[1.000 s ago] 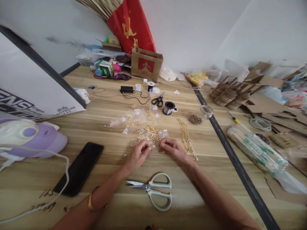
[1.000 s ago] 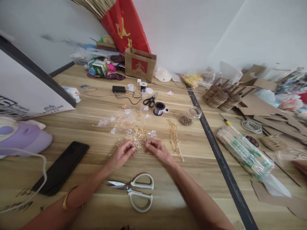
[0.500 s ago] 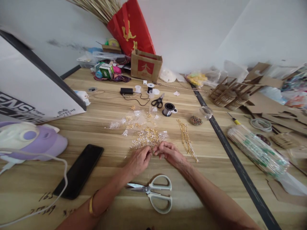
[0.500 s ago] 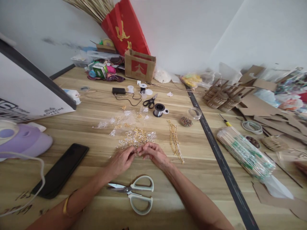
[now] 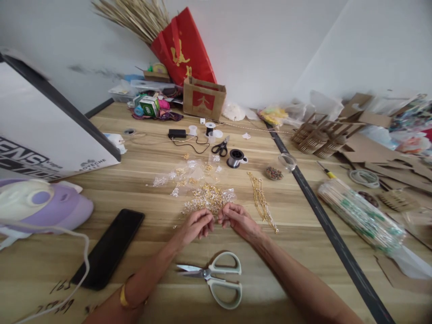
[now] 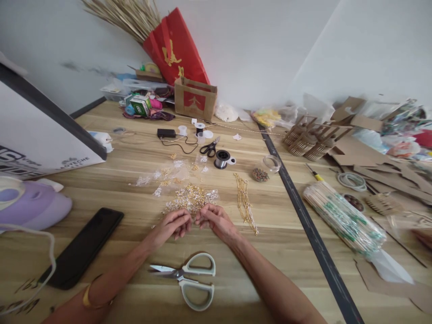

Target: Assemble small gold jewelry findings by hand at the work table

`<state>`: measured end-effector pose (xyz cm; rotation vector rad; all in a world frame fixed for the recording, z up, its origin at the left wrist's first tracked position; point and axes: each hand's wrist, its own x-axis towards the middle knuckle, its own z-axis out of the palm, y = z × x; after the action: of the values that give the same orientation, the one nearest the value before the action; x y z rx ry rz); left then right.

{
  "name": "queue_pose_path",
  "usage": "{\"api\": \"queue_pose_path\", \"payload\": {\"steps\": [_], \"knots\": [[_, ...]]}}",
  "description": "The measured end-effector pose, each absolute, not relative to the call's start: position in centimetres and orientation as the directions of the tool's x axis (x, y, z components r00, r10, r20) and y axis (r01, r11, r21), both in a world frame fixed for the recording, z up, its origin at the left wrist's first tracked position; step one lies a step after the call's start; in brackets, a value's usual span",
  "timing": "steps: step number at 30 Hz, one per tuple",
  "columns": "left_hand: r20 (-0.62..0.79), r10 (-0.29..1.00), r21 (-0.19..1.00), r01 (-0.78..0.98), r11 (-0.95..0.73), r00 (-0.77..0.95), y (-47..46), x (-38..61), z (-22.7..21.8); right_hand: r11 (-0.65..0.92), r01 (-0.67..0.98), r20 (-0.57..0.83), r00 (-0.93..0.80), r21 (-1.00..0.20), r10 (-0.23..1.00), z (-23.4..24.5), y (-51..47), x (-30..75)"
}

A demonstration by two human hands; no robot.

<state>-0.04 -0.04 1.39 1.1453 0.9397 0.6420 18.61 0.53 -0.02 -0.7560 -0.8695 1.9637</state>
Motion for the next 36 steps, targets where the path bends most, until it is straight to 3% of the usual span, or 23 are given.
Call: {"api": "queue_pose_path", "payload": {"steps": [6, 15, 18, 23, 27, 32, 36], "knots": [[-0.306, 0.837, 0.945, 0.039, 0.324, 0.453, 0.0, 0.2, 1.2, -0.407, -0.44, -0.183, -0.468, -0.8, 0.865, 0.1, 0.5, 18.6], [-0.161, 0.911, 0.982, 0.157, 0.108, 0.381, -0.1, 0.5, 1.0, -0.36, -0.358, -0.166, -0.472, -0.862, 0.866, 0.4, 0.3, 18.4], [-0.154, 0.931, 0.981, 0.164, 0.104, 0.331, -0.1, 0.6, 0.7, -0.336, -0.312, -0.159, -0.478, -0.889, 0.864, 0.5, 0.3, 18.3], [-0.189, 0.909, 0.98, 0.013, 0.199, 0.37, -0.2, 0.7, 0.8, -0.311, -0.28, -0.144, -0.49, -0.908, 0.86, 0.5, 0.2, 18.3], [-0.133, 0.918, 0.975, -0.12, 0.189, 0.374, -0.3, 0.8, 0.8, -0.293, -0.273, -0.126, -0.497, -0.916, 0.858, 0.4, 0.2, 18.2], [-0.143, 0.925, 0.912, -0.317, 0.261, 0.351, -0.5, 1.3, 0.5, -0.323, -0.327, -0.132, -0.492, -0.888, 0.861, 0.3, 0.3, 18.1], [-0.166, 0.898, 0.889, -0.333, 0.315, 0.407, -0.5, 1.2, 0.5, -0.316, -0.341, -0.11, -0.507, -0.885, 0.855, 0.3, 0.3, 18.2]]}}
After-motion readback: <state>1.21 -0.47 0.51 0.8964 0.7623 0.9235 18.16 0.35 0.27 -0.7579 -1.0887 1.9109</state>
